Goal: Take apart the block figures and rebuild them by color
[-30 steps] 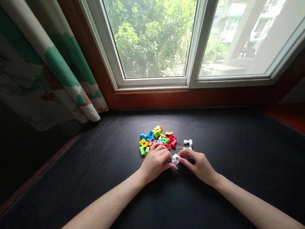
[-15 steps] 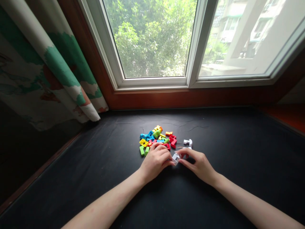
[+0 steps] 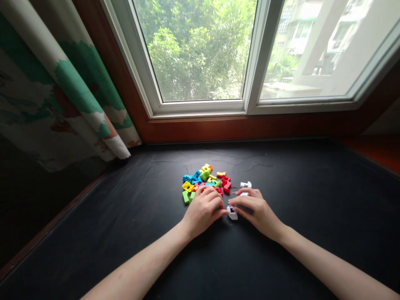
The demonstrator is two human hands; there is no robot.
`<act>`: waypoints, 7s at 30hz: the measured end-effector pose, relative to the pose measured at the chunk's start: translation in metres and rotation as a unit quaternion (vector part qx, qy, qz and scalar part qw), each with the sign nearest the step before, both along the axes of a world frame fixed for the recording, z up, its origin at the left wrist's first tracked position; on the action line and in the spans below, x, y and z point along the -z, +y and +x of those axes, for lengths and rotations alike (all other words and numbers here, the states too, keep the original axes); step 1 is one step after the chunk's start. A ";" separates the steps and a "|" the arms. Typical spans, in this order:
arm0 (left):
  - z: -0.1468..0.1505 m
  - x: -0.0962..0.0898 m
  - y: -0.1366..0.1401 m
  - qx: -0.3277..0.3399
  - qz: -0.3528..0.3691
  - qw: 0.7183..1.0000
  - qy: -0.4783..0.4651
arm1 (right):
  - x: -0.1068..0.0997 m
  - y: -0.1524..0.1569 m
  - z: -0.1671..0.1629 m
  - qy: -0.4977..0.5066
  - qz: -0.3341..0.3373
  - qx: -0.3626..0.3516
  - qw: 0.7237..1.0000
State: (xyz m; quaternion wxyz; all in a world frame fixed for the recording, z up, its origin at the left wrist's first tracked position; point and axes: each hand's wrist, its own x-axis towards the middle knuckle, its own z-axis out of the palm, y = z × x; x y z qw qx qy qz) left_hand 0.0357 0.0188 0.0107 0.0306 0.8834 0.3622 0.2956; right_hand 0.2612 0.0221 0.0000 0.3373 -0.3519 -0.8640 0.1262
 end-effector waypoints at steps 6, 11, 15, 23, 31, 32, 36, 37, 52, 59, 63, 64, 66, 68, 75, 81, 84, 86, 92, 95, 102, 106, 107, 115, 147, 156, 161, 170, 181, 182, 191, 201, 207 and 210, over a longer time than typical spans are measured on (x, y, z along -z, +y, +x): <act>0.002 -0.001 -0.001 0.012 -0.017 0.999 0.029 | -0.002 0.006 0.008 0.016 0.035 0.034 0.999; 0.004 -0.003 -0.003 0.078 -0.029 0.992 0.092 | -0.007 0.023 0.028 0.003 0.062 0.104 0.993; 0.002 -0.002 -0.003 0.103 -0.042 0.989 0.102 | -0.009 0.032 0.040 -0.058 0.064 0.105 0.991; 0.000 0.004 0.002 0.112 -0.036 0.992 0.043 | -0.006 0.032 0.040 -0.121 0.048 0.071 0.989; -0.001 0.006 0.000 0.067 -0.078 0.993 -0.061 | -0.005 0.029 0.037 -0.059 0.064 0.048 0.995; -0.002 0.007 -0.001 0.061 -0.090 0.991 -0.078 | -0.005 0.028 0.036 -0.051 0.063 0.042 0.996; -0.002 0.005 -0.003 0.030 -0.137 0.984 -0.110 | -0.007 0.024 0.031 -0.032 0.059 0.024 0.997; -0.002 0.004 -0.003 0.024 -0.141 0.984 -0.106 | -0.008 0.023 0.030 -0.031 0.058 0.020 0.998; 0.001 0.001 0.004 0.037 -0.075 0.996 0.006 | -0.005 0.025 0.030 -0.097 0.051 0.093 0.990; 0.001 0.000 0.002 0.039 -0.049 0.997 0.040 | -0.009 0.022 0.029 -0.067 0.081 0.100 0.989; 0.002 -0.007 -0.004 0.031 -0.054 0.998 0.033 | -0.014 0.013 0.023 -0.066 0.096 0.041 0.992; 0.002 -0.008 -0.005 0.034 -0.058 0.997 0.033 | -0.014 0.011 0.021 -0.069 0.097 0.026 0.993; 0.001 -0.011 -0.006 0.046 -0.065 0.996 0.038 | -0.015 0.007 0.018 -0.077 0.095 0.002 0.993; 0.001 -0.013 -0.007 0.055 -0.070 0.995 0.043 | -0.014 0.005 0.016 -0.081 0.090 -0.019 0.992; 0.002 -0.009 -0.004 0.056 -0.062 0.995 0.046 | -0.014 0.001 0.012 -0.085 0.043 -0.064 0.993; 0.001 -0.003 -0.002 0.037 -0.056 0.997 0.040 | -0.013 0.001 0.008 -0.103 0.018 -0.088 0.991; 0.001 -0.002 -0.001 0.032 -0.053 0.997 0.041 | -0.013 0.001 0.007 -0.101 0.023 -0.090 0.991; 0.001 -0.001 -0.001 0.026 -0.053 0.998 0.035 | -0.015 0.003 0.011 -0.102 0.026 -0.091 0.990; 0.000 -0.001 -0.001 0.021 -0.051 0.998 0.023 | -0.025 0.014 0.032 -0.101 0.032 -0.063 0.992; 0.000 -0.001 -0.001 0.025 -0.050 0.998 0.021 | -0.029 0.019 0.039 -0.116 0.022 -0.060 0.991; 0.000 -0.002 -0.001 0.027 -0.040 0.999 0.021 | -0.021 0.027 0.047 -0.093 0.068 0.012 0.993; 0.000 -0.003 -0.001 0.032 -0.041 0.998 0.022 | -0.010 0.033 0.049 -0.079 0.060 0.109 0.989; 0.000 -0.003 -0.001 0.033 -0.040 0.998 0.023 | -0.007 0.034 0.049 -0.079 0.048 0.119 0.989; 0.001 -0.001 -0.001 0.035 -0.032 0.999 0.018 | -0.003 0.035 0.046 -0.093 -0.035 0.084 0.991; 0.000 0.000 0.000 0.042 -0.036 0.998 0.022 | -0.002 0.043 0.056 -0.014 -0.119 0.084 0.989; 0.000 0.000 0.000 0.045 -0.034 0.998 0.021 | -0.003 0.044 0.054 0.014 -0.122 0.081 0.989; 0.000 -0.001 0.000 0.046 -0.032 0.998 0.029 | -0.003 0.046 0.055 0.039 -0.148 0.082 0.985; 0.004 -0.004 -0.004 0.056 -0.018 0.996 0.064 | -0.006 0.046 0.054 0.052 -0.172 0.086 0.980; 0.022 -0.010 -0.012 0.035 0.012 0.990 0.139 | -0.005 0.040 0.058 0.026 -0.162 0.083 0.983; 0.026 -0.010 -0.012 0.039 0.009 0.989 0.142 | -0.005 0.039 0.059 0.025 -0.161 0.079 0.983; 0.041 -0.001 -0.002 0.061 -0.045 0.989 0.124 | -0.004 0.036 0.063 0.024 -0.144 0.045 0.988; 0.038 -0.002 0.000 0.053 -0.064 0.994 0.075 | -0.007 0.034 0.062 0.026 -0.113 0.035 0.993; 0.038 0.001 0.002 0.023 -0.033 0.997 0.063 | -0.005 0.030 0.060 -0.028 -0.068 0.025 0.997; 0.041 0.002 0.003 0.005 -0.018 0.998 0.064 | -0.005 0.030 0.058 -0.035 -0.056 0.024 0.998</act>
